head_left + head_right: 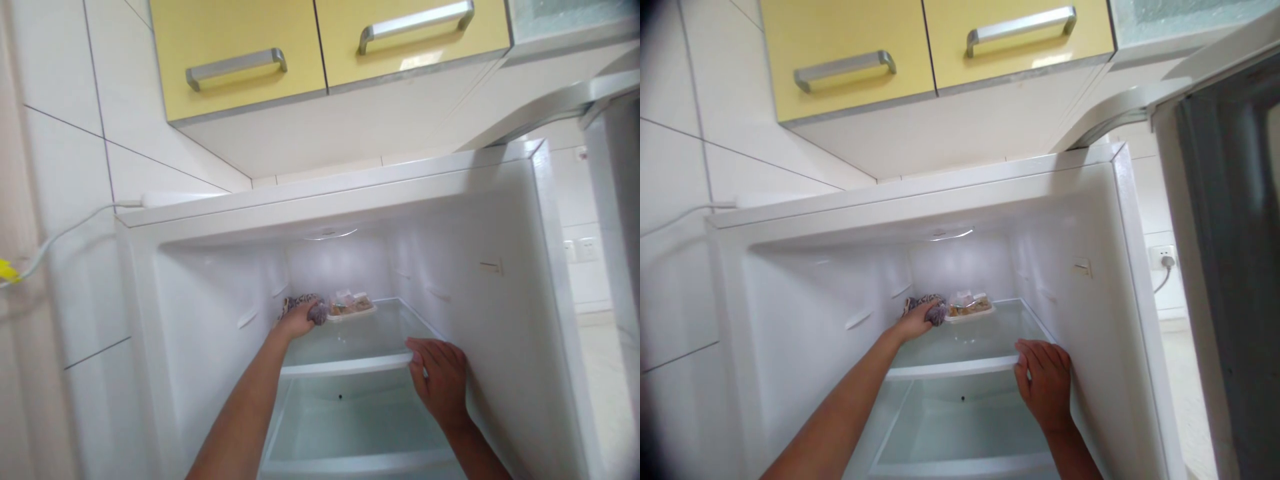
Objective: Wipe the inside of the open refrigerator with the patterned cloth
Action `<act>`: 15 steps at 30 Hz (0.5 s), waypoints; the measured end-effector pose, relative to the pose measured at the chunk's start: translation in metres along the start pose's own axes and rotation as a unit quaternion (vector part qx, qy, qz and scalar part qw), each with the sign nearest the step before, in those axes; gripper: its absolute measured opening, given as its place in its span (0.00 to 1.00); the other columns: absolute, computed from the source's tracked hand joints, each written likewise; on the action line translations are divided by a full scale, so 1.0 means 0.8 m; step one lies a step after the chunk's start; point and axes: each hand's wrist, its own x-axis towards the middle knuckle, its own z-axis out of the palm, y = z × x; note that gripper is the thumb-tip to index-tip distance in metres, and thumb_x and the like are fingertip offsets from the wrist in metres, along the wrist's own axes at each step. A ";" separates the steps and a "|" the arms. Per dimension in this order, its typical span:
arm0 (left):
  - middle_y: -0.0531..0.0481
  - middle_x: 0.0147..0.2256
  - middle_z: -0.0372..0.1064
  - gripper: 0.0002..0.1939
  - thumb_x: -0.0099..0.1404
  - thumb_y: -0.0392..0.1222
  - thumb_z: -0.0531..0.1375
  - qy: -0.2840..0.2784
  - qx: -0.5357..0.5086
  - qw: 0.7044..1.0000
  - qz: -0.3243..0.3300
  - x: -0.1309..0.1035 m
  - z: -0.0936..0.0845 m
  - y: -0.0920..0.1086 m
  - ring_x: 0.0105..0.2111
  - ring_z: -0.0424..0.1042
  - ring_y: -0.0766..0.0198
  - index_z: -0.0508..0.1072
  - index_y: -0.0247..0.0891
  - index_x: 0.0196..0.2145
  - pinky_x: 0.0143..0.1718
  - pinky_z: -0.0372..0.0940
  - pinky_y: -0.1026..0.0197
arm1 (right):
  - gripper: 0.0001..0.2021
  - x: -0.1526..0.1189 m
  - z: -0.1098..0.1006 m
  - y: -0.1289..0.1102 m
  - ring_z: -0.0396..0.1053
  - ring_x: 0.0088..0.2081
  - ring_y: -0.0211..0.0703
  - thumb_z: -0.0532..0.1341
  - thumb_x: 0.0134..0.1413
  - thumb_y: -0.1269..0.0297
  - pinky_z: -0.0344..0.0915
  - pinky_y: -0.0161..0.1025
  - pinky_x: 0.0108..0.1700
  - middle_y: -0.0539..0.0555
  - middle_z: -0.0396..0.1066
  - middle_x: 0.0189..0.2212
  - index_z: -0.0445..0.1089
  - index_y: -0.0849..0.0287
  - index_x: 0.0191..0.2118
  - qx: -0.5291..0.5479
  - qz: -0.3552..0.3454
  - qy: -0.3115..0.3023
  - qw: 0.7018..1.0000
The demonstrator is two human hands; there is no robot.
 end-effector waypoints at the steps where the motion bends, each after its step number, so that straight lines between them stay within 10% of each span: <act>1: 0.42 0.68 0.59 0.40 0.58 0.33 0.58 0.010 0.008 1.000 0.004 -0.002 0.001 0.002 0.67 0.61 0.53 0.57 0.41 0.69 0.67 0.56 0.52 | 0.10 0.000 -0.001 0.000 0.71 0.42 0.45 0.54 0.65 0.71 0.59 0.47 0.50 0.53 0.79 0.37 0.73 0.58 0.43 0.000 -0.004 -0.003 1.000; 8: 0.37 0.61 0.70 0.35 0.57 0.24 0.53 -0.018 0.069 0.997 0.022 -0.047 -0.015 0.025 0.62 0.69 0.51 0.67 0.33 0.62 0.62 0.63 0.51 | 0.10 0.002 -0.005 -0.004 0.71 0.42 0.46 0.54 0.65 0.71 0.59 0.46 0.51 0.53 0.79 0.37 0.73 0.59 0.43 0.008 0.009 -0.015 1.000; 15: 0.49 0.55 0.77 0.29 0.57 0.25 0.57 -0.085 0.189 0.961 0.180 -0.139 -0.095 0.049 0.55 0.74 0.62 0.76 0.44 0.54 0.56 0.66 0.61 | 0.10 0.005 -0.009 -0.008 0.71 0.43 0.46 0.55 0.65 0.71 0.59 0.46 0.52 0.52 0.79 0.38 0.74 0.58 0.41 0.023 0.029 -0.036 0.999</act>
